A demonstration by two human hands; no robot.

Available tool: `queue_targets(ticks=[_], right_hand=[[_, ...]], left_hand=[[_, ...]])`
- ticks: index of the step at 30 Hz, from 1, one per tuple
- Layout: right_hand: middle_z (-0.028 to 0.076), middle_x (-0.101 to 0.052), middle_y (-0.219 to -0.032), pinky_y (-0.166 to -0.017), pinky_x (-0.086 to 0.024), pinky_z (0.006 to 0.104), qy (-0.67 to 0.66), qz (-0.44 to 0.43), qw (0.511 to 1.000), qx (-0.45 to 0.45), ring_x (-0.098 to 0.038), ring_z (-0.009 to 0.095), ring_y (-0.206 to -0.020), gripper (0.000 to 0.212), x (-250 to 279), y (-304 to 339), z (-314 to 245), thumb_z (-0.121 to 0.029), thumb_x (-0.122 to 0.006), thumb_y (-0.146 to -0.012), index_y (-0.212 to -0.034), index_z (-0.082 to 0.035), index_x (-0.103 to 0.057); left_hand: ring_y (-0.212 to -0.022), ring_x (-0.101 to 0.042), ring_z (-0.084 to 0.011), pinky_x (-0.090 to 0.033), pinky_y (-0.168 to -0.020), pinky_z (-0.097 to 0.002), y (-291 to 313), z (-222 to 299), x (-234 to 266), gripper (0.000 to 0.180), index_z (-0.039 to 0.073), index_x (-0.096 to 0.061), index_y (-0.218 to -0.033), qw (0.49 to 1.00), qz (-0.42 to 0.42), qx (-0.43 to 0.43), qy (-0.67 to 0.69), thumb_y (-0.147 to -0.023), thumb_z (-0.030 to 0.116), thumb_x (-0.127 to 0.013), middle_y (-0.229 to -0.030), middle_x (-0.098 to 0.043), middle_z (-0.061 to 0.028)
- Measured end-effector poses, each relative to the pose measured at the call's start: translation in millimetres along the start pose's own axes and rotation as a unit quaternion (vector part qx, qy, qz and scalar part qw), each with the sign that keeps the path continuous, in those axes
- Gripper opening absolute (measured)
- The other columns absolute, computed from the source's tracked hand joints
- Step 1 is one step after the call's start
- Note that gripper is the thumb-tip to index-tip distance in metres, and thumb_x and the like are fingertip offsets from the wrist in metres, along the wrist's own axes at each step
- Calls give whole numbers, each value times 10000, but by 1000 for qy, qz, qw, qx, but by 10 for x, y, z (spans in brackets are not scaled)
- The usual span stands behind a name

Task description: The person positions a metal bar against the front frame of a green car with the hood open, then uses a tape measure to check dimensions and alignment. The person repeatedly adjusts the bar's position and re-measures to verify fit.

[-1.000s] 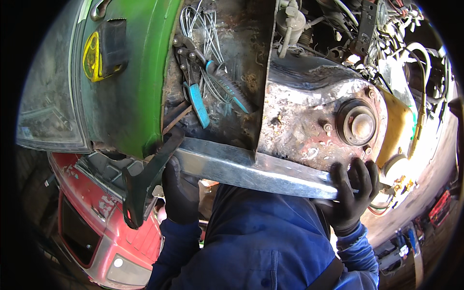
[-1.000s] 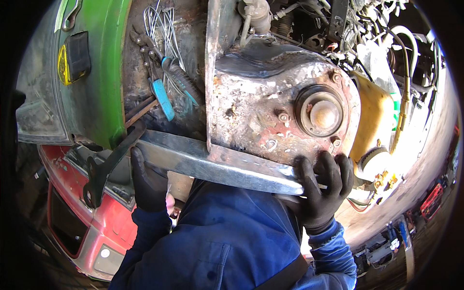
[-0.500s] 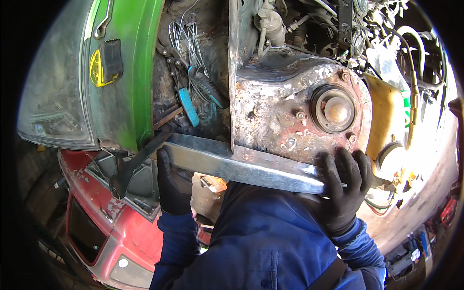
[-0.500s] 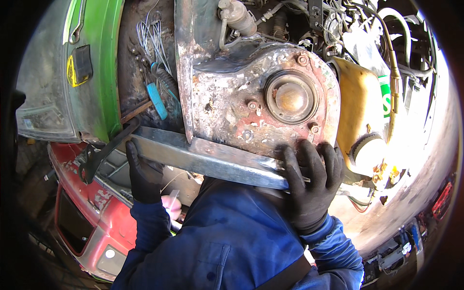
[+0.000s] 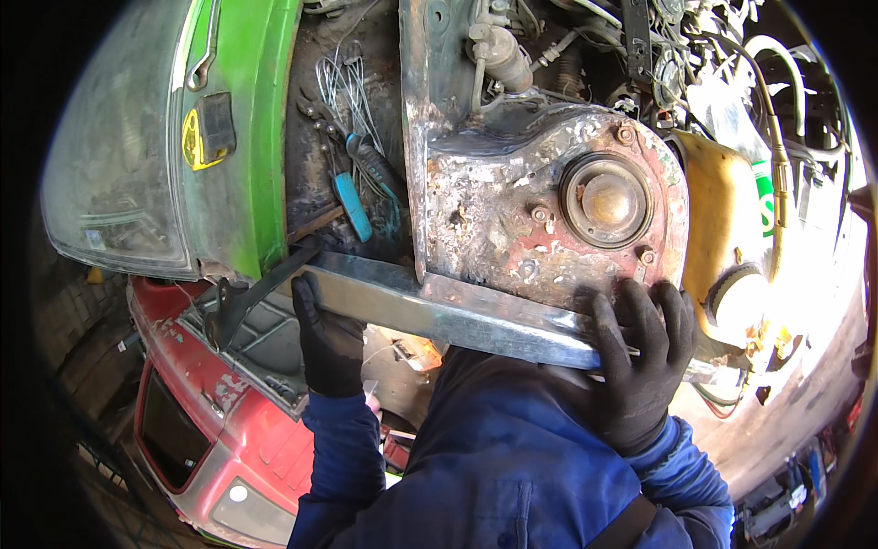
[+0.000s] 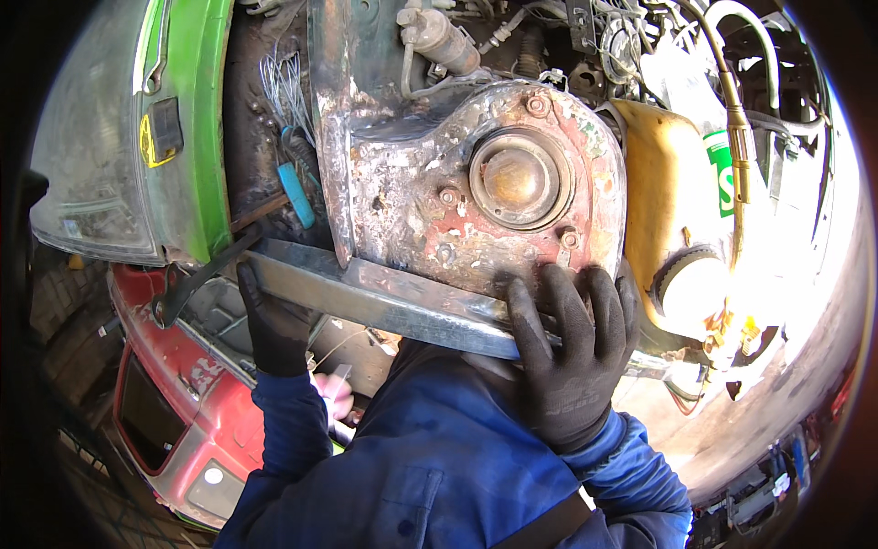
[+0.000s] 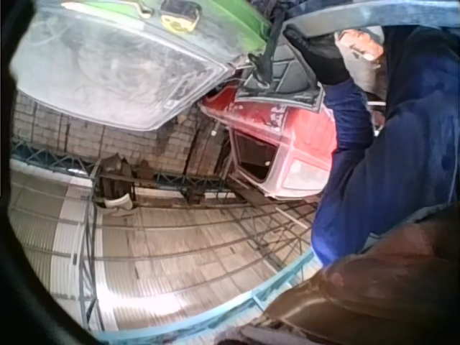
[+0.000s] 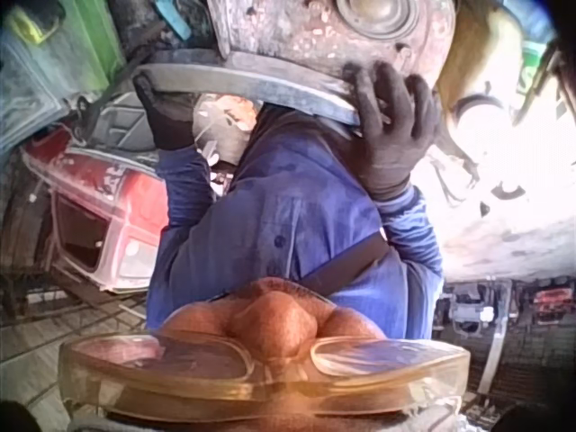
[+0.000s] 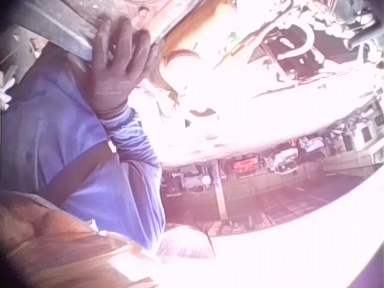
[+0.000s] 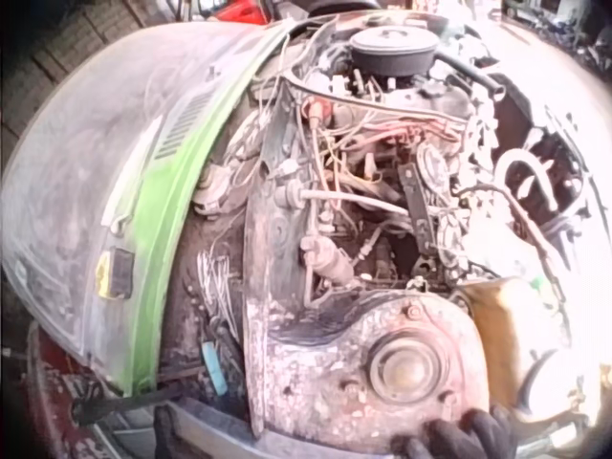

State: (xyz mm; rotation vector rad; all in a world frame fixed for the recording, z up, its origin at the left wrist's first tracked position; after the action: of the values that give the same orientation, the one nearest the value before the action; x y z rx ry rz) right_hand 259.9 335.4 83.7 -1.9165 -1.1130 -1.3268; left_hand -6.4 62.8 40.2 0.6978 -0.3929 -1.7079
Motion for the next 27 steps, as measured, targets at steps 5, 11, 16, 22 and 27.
queue_targets(ticks=[5, 11, 16, 22, 27], right_hand=[[175, -583, -1605, -1234, -421, 679, -3, 1, 1000, 3, -490, 507, -1514, 882, 6, 1, -6, -662, -924, -839, -1507, -130, -705], [177, -583, -1605, -1231, -414, 695, -7, -5, 1000, 2, -482, 508, -1530, 868, 7, 10, 7, -665, -922, -836, -1493, -138, -712], [177, -586, -1605, -1230, -414, 697, -11, 0, 1000, 0, -487, 510, -1529, 853, 0, 8, 4, -655, -923, -840, -1486, -137, -715], [141, -615, -1562, -1225, -430, 700, -5, 1, 1000, -5, -530, 469, -1476, 715, 27, -12, -15, -681, -825, -939, -1422, -158, -755], [164, -577, -1611, -1247, -414, 693, -3, -21, 1000, 7, -488, 511, -1525, 845, 43, -6, -3, -655, -904, -872, -1504, -131, -709]], left_hand=[[-1564, -559, -285, -465, -1303, -503, -8, -4, -90, 657, 169, -446, -1742, 998, 18, -33, -42, -1214, 555, -505, -1720, -547, -85], [-1581, -546, -277, -462, -1311, -497, 7, 7, -135, 671, 176, -434, -1752, 998, 7, -30, -47, -1214, 577, -469, -1750, -515, -77], [-1585, -543, -282, -463, -1310, -498, 21, 23, -170, 658, 190, -432, -1754, 997, 35, -26, -63, -1221, 576, -443, -1756, -508, -76], [-1559, -565, -268, -481, -1290, -487, 7, -30, -60, 637, 163, -469, -1727, 999, 22, -25, -19, -1226, 556, -464, -1716, -554, -75], [-1518, -599, -248, -530, -1239, -466, -52, -47, 95, 598, 169, -508, -1699, 1000, 12, -28, 4, -1215, 519, -540, -1671, -596, -55]])
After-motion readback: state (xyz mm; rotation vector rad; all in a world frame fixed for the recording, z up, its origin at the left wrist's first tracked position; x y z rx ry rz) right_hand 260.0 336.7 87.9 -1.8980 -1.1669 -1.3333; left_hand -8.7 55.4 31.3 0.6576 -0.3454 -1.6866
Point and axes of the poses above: each hand's wrist, its own y-axis away from the middle knuckle, its own x-axis out of the back of the hand, z = x × y, the point moved 1 cm from there along -y, towards the middle knuckle
